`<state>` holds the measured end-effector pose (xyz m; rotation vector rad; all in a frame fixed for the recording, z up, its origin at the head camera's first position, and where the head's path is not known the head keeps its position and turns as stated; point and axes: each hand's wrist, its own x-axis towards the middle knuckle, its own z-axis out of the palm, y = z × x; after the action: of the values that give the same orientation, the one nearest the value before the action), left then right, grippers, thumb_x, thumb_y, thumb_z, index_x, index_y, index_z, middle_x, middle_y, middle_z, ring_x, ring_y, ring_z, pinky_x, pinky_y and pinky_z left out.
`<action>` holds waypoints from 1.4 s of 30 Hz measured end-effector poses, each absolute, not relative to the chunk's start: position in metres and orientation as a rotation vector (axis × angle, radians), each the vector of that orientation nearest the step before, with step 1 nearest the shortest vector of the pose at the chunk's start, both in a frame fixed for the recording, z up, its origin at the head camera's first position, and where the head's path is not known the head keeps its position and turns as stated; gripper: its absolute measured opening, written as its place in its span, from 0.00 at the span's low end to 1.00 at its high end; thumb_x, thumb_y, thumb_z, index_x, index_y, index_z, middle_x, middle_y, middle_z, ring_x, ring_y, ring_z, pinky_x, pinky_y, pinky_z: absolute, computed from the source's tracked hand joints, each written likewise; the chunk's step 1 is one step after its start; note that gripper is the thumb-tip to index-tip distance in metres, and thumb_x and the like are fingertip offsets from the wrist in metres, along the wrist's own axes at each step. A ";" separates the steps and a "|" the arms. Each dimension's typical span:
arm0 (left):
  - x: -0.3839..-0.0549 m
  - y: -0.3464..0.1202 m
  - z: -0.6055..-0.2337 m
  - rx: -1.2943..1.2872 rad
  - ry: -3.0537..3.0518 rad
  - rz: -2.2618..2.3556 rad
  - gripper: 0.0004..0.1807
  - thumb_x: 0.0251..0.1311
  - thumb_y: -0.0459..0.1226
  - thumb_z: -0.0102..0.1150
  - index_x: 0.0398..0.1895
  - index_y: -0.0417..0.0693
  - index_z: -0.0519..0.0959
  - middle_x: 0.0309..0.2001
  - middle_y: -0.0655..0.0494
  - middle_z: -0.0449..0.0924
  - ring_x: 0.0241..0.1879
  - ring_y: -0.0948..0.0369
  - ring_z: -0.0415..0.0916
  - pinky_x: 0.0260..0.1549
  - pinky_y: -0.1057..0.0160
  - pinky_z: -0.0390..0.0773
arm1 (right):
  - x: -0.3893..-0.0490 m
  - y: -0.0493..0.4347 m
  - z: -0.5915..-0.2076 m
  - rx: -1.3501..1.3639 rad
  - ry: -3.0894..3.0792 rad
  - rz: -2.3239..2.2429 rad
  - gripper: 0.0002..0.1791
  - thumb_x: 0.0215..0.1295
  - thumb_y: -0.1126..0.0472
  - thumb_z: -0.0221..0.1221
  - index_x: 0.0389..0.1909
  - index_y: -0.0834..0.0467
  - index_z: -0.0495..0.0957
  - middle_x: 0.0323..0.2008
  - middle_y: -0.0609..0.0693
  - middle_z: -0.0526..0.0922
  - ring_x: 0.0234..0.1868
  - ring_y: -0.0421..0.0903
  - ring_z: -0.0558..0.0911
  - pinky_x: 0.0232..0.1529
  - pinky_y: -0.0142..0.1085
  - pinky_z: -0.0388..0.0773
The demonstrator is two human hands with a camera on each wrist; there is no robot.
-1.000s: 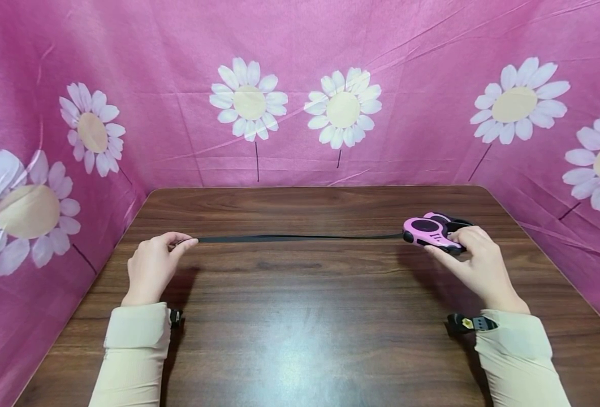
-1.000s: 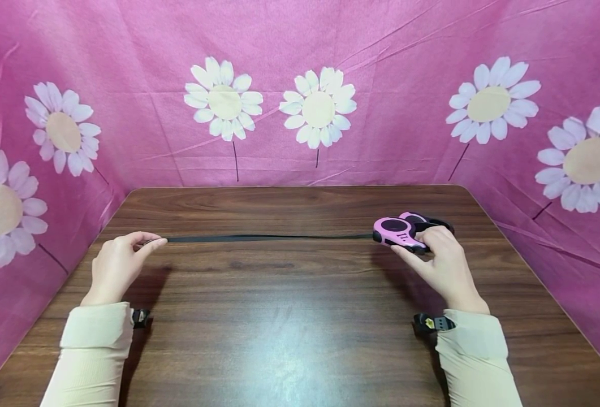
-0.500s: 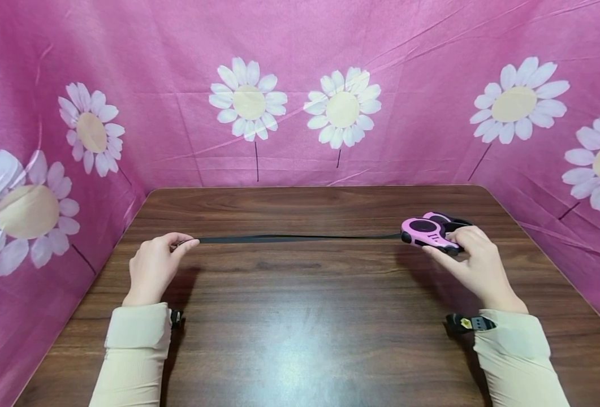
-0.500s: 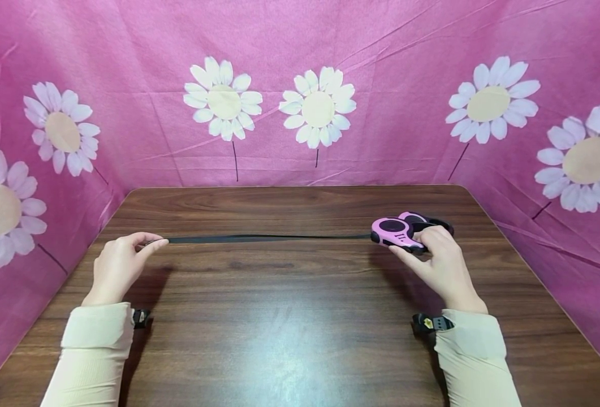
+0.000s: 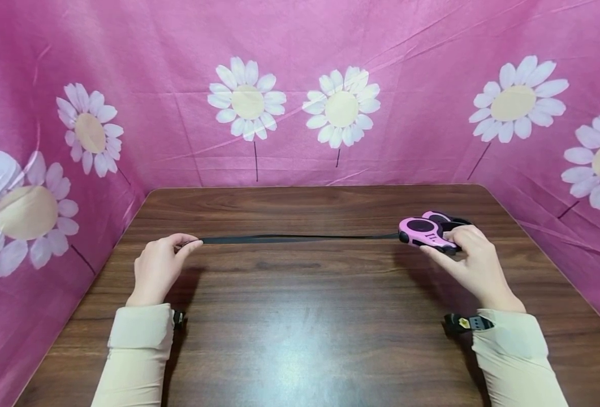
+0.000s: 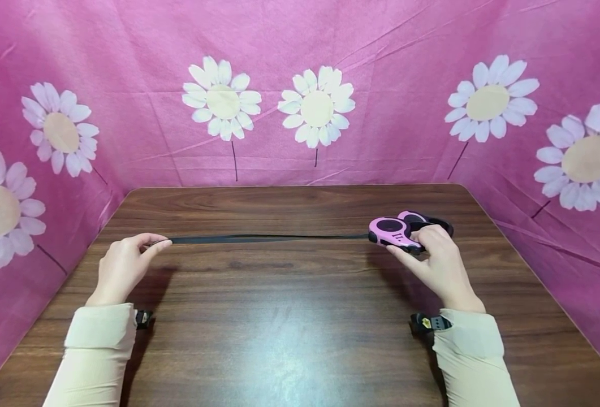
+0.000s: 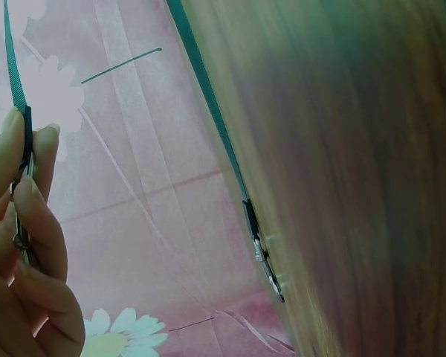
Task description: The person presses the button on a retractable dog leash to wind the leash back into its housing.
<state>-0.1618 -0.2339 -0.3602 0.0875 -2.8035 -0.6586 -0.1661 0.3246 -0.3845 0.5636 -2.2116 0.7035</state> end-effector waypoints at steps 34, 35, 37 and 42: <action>-0.165 -0.220 -0.362 0.002 -2.820 -0.639 0.18 0.66 0.56 0.57 0.46 0.57 0.86 0.47 0.46 0.87 0.46 0.43 0.82 0.26 0.43 0.74 | -0.173 0.314 -0.389 0.636 -2.149 0.690 0.38 0.59 0.27 0.56 0.22 0.63 0.76 0.26 0.55 0.79 0.34 0.44 0.72 0.38 0.30 0.66; -0.165 -0.220 -0.362 -0.002 -2.822 -0.637 0.17 0.66 0.55 0.57 0.46 0.57 0.86 0.47 0.46 0.87 0.47 0.43 0.82 0.27 0.43 0.74 | -0.173 0.314 -0.389 0.638 -2.150 0.686 0.38 0.59 0.27 0.56 0.22 0.63 0.76 0.26 0.55 0.79 0.34 0.44 0.72 0.38 0.31 0.66; -0.165 -0.219 -0.363 -0.009 -2.823 -0.633 0.17 0.66 0.54 0.58 0.46 0.57 0.86 0.47 0.46 0.87 0.47 0.42 0.82 0.27 0.42 0.75 | -0.173 0.312 -0.388 0.643 -2.150 0.681 0.38 0.60 0.27 0.56 0.22 0.62 0.75 0.26 0.55 0.78 0.34 0.44 0.71 0.38 0.33 0.66; -0.164 -0.218 -0.364 -0.023 -2.820 -0.629 0.18 0.66 0.56 0.57 0.46 0.57 0.86 0.47 0.46 0.87 0.47 0.42 0.82 0.28 0.40 0.75 | -0.173 0.309 -0.390 0.654 -2.153 0.680 0.37 0.60 0.28 0.56 0.21 0.61 0.74 0.25 0.54 0.77 0.34 0.44 0.71 0.38 0.34 0.66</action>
<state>-0.1642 -0.2177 -0.3641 -0.0226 -2.8199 -0.6287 -0.1725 0.3094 -0.3895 0.6539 -2.1531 0.6796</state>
